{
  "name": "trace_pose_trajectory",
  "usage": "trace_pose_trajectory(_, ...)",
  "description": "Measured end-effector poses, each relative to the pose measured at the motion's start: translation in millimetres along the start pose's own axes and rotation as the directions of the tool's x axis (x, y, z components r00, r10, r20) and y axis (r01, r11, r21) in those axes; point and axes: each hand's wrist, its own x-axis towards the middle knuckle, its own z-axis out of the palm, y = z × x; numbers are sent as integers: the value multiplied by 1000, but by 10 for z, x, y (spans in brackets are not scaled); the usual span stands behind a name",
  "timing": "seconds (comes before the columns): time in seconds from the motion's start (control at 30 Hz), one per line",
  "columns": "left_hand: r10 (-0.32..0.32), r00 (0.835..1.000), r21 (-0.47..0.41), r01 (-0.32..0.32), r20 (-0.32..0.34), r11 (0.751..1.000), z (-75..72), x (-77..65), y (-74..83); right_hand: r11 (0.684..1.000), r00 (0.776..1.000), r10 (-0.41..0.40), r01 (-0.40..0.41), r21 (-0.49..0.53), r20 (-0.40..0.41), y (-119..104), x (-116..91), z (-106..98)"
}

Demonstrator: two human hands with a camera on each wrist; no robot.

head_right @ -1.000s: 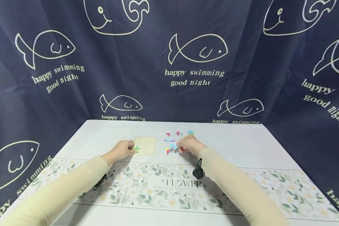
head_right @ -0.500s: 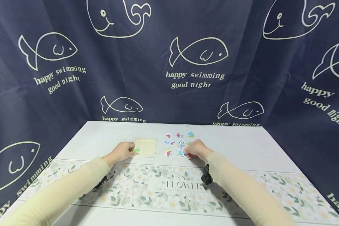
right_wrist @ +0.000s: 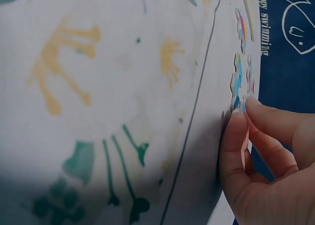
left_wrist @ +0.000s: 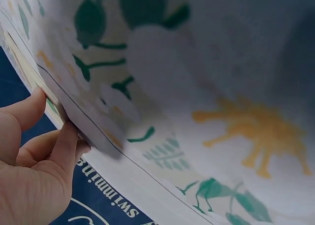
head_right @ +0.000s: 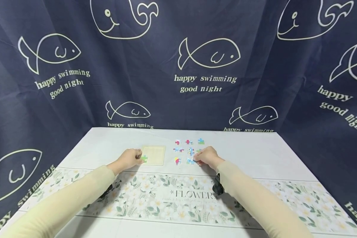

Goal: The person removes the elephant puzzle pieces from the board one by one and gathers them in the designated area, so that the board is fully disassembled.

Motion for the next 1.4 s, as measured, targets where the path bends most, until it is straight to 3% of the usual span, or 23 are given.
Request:
trace_pose_trajectory(0.4, 19, 999, -7, -19, 45, 1000, -59, 0, -22, 992, 999, 41, -43, 119, 23, -34, 19, -44)
trace_pose_trajectory(0.63, 45, 997, 7, -45, 57, 999, -73, 1, -59, 977, 999, 3, -15, 215, 53, -165, 37, -11)
trace_pose_trajectory(0.8, 17, 999, -56, -15, 44, 998, -28, 12, -75, 965, 997, -18, -2, 264, 75, -246, 54, 29)
trace_pose_trajectory(0.93, -11, 999, -72, 13, 37, 997, 6, 18, -85, 957, 994, -43, 13, 289, 99, -306, 64, 99)
trace_pose_trajectory(1.1, 25, 999, -32, -24, 39, 999, 5, -5, -93, 954, 991, -40, 1, 299, 126, -408, 77, 246)
trace_pose_trajectory(1.4, 7, 996, -90, 0, 83, 996, -16, -18, -104, 950, 985, -69, 16, 312, 160, -647, 98, 488)
